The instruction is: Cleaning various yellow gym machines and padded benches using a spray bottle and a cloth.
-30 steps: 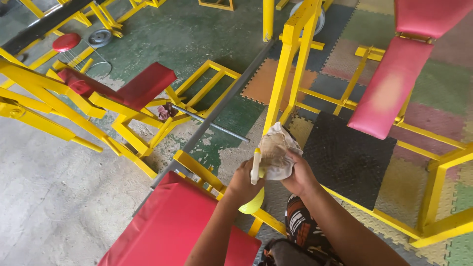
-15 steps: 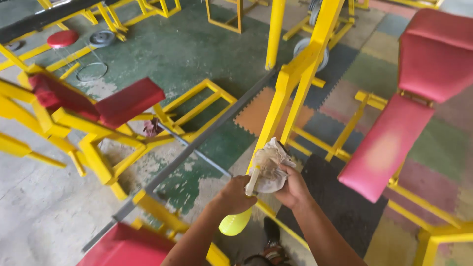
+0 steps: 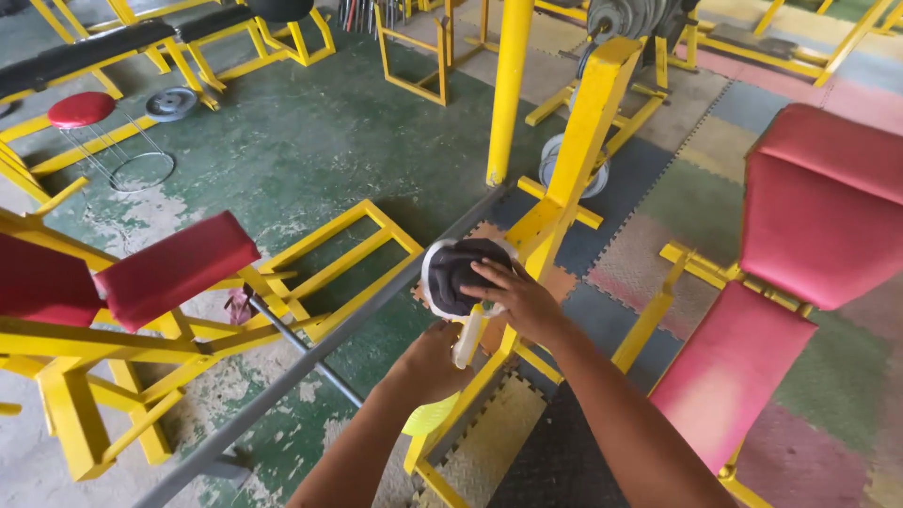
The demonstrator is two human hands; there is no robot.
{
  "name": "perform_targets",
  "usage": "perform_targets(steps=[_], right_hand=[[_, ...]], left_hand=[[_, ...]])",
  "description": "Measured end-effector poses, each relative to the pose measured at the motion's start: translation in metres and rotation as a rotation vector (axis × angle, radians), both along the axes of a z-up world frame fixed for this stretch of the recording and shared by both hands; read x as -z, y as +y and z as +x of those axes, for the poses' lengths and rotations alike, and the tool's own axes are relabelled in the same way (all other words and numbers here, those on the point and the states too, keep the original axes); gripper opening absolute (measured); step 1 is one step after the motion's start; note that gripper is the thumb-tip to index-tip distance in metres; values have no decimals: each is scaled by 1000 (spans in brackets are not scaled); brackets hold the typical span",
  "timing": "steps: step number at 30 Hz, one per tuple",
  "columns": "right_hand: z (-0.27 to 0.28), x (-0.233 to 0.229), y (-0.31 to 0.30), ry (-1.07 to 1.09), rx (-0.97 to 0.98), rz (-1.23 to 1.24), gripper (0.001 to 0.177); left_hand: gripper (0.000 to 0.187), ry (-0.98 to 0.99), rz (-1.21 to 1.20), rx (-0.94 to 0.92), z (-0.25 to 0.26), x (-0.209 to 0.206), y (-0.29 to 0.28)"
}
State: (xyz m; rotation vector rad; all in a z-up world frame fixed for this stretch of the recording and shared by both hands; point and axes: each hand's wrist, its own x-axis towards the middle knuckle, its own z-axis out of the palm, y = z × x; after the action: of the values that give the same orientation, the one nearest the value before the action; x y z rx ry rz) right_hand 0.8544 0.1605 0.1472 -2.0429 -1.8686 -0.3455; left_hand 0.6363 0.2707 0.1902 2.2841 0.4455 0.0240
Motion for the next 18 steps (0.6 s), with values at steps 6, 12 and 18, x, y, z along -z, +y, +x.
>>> perform_targets(steps=[6,12,18], right_hand=[[52,31,1,255,227,134,62],[34,51,-7,171,-30,60,62],[113,27,1,190,333,-6,72]], left_hand=[[60,-90,177,5,30,-10,7],[72,-277,142,44,49,5,9],[75,-146,115,37,71,17,12]])
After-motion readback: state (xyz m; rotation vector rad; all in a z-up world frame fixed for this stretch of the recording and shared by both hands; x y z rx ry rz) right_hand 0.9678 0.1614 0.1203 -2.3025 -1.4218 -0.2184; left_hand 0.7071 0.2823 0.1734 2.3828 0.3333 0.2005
